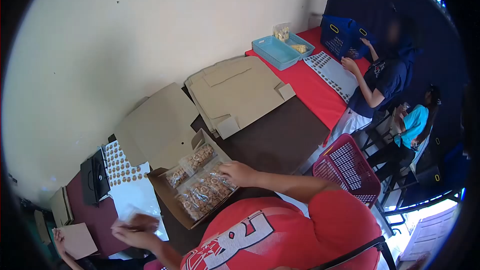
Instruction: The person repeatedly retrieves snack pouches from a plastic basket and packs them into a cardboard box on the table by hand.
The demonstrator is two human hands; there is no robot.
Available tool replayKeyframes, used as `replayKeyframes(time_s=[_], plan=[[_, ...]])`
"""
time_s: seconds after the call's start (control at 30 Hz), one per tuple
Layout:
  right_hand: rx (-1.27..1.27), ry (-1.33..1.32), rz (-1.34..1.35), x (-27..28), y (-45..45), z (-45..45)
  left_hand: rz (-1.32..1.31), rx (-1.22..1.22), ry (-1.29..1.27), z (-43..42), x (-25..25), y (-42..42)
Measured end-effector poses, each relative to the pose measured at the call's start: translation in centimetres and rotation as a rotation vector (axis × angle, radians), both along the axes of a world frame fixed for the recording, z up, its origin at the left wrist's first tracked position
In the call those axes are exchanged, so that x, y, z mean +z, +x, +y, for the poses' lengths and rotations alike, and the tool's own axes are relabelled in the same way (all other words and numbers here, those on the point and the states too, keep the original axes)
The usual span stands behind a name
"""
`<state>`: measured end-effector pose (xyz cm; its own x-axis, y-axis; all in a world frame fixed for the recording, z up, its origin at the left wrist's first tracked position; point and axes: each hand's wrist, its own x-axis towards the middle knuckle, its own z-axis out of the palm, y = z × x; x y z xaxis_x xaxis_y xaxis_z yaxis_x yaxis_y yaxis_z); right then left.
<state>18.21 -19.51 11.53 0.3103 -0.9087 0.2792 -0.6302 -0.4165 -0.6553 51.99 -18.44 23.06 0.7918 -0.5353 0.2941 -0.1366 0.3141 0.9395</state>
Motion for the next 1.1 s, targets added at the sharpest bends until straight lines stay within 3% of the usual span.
replayKeyframes(time_s=[0.03,0.1,0.17,0.2,0.23,0.27,0.33,0.37,0.43,0.47,0.5,0.53,0.57,0.63,0.67,0.7,0.77,0.83,0.9,0.97,1.03,1.07,1.1], plan=[[0.004,0.004,0.003,0.5,-1.0,0.4,0.226,0.053,-0.083,-0.7,3.1,-0.6],[-0.023,0.019,-0.084,1.3,-1.7,1.3,0.125,-0.273,-0.058,-1.4,-1.9,6.7],[-0.046,0.077,-0.057,1.1,-0.6,1.4,-0.143,-0.46,-0.063,-1.5,-2.1,4.1],[0.003,0.097,-0.118,1.4,0.6,1.3,-0.061,-0.553,-0.063,-1.7,-3.6,2.8],[0.05,0.117,-0.177,1.7,1.9,1.3,0.207,-0.592,-0.023,-1.4,-2.7,-0.9],[0.077,0.039,-0.271,1.8,3.6,1.1,0.267,-0.791,-0.044,-2.0,-4.4,-1.9],[0.097,-0.042,-0.367,1.8,6.5,0.5,0.768,-1.218,-0.189,-2.5,-4.6,-5.5],[0.156,-0.066,-0.442,2.0,7.6,0.0,0.83,-1.434,-0.159,-2.9,-4.9,-6.2],[0.216,-0.092,-0.518,2.7,8.0,-0.1,0.943,-1.602,-0.118,-3.2,-5.1,-7.5],[0.295,0.248,-0.52,3.8,7.8,0.1,0.942,-1.601,-0.115,-3.2,-5.1,-8.1],[0.372,0.592,-0.512,4.9,7.5,0.4,0.85,-1.435,-0.009,-3.1,-5.2,-8.6],[0.364,0.647,-0.502,5.9,7.2,0.5,0.758,-1.267,0.09,-3.0,-5.4,-9.1],[0.368,0.647,-0.502,4.9,7.4,0.7,0.755,-1.263,0.09,-2.6,-5.9,-9.4],[0.24,0.516,-0.454,2.6,7.8,0.5,0.521,-0.781,0.235,-2.8,-6.9,-9.9],[0.192,0.486,-0.465,2.5,7.7,0.6,0.34,-0.83,0.205,-3.1,-8.1,-8.5],[0.205,0.496,-0.47,2.4,7.8,0.8,0.337,-0.814,0.212,-2.6,-9.3,-7.4],[0.018,0.742,-0.782,3.3,7.7,0.9,0.615,-1.005,0.108,-1.3,-8.2,-6.9],[-0.059,0.717,-0.634,2.5,7.6,0.4,0.57,-1.065,0.086,-1.2,-9.6,-6.2],[-0.138,0.341,-0.335,1.5,8.3,0.3,-0.021,-0.968,0.271,-0.3,-10.0,-6.4],[-0.094,0.361,-0.265,0.8,9.1,-0.1,-0.019,-0.765,0.207,0.0,-10.0,-7.6],[0.158,0.414,-0.451,0.0,9.1,-0.8,0.056,-0.62,0.128,-0.3,-9.9,-8.5],[0.077,0.377,-0.27,2.9,8.6,-0.3,0.058,-0.602,0.13,-0.8,-9.7,-8.9],[0.094,0.386,-0.266,4.0,8.1,-0.6,0.008,-0.683,0.141,-1.2,-9.5,-9.1]])
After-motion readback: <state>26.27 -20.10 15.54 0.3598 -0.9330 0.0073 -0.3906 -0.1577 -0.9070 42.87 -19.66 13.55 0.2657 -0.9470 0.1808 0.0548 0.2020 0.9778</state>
